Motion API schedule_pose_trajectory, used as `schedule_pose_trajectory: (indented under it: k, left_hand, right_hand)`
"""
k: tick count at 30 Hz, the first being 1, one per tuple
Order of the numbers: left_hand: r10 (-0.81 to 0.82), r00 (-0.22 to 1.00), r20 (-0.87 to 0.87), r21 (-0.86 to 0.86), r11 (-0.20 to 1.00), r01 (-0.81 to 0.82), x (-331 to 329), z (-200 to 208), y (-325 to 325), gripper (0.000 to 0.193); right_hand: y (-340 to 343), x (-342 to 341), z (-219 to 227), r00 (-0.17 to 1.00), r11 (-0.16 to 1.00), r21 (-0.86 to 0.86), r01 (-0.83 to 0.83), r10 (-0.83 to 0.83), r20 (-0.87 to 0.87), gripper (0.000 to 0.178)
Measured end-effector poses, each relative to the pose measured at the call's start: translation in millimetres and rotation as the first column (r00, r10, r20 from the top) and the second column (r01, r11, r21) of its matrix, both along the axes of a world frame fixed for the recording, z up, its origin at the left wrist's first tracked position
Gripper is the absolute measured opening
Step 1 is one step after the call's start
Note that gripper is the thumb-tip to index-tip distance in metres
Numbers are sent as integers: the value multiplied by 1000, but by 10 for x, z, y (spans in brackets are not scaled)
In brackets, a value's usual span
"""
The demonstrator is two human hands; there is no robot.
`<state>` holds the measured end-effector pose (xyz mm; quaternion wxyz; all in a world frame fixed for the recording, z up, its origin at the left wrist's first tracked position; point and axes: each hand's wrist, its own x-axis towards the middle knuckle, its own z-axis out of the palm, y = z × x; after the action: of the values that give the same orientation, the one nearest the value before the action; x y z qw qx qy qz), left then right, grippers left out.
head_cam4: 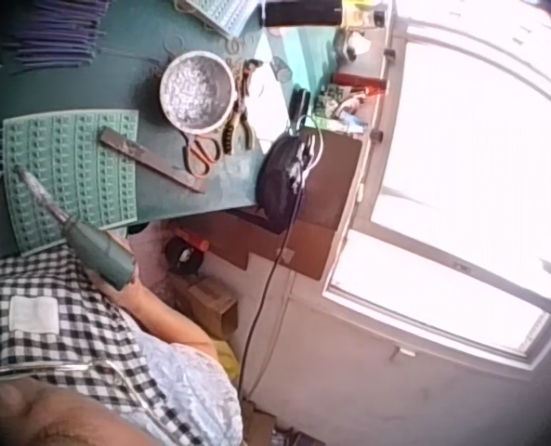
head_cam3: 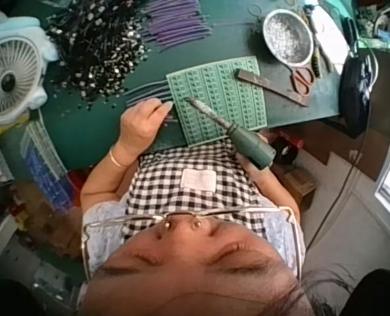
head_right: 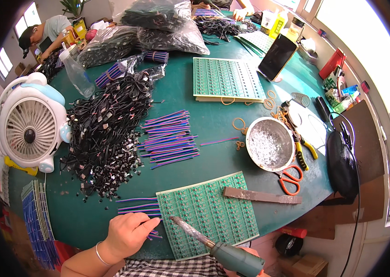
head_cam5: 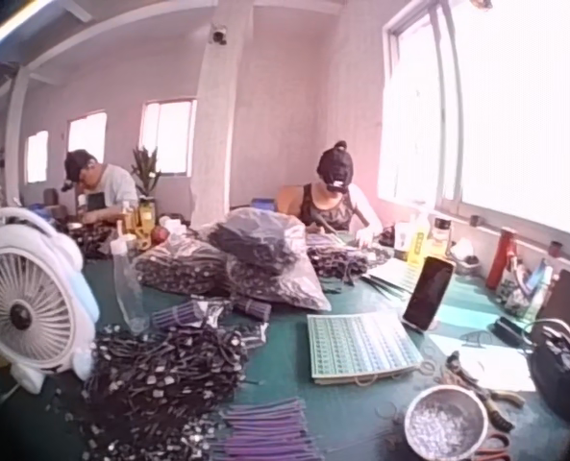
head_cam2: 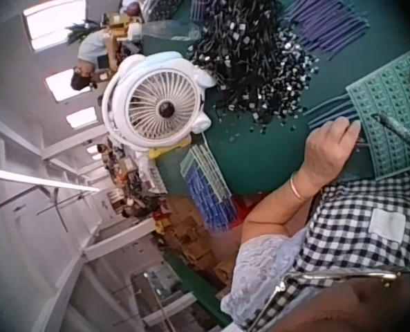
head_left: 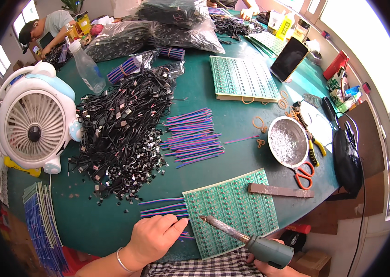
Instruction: The person solders small electronic components onto a green circuit board at a workbench. This is done using a soldering iron and solder wire.
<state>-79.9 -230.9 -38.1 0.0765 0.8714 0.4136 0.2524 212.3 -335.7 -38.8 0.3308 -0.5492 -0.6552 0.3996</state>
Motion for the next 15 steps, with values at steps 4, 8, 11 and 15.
schedule_pose_trajectory:
  k: [4, 8, 11, 15]
  left_hand:
    - [-12, 1000, 17, 4, 1000, 12, 12, -1, 23, 22]
    - [-11, 999, 30, -10, 1000, 12, 2, -5, 32, 22]
    - [-8, 999, 42, -22, 1000, 9, -5, -29, 30, 22]
    - [0, 999, 36, -29, 1000, 1, -4, -23, 25, 23]
  right_hand:
    - [-102, -39, -121, 988, 986, -117, 121, -131, -80, 33]
    - [5, -68, -58, 994, 998, 65, -11, 4, 107, 29]
    - [8, -85, -69, 999, 1000, 18, 6, -7, 47, 28]
    - [51, -161, 4, 987, 995, -84, 56, -68, -145, 28]
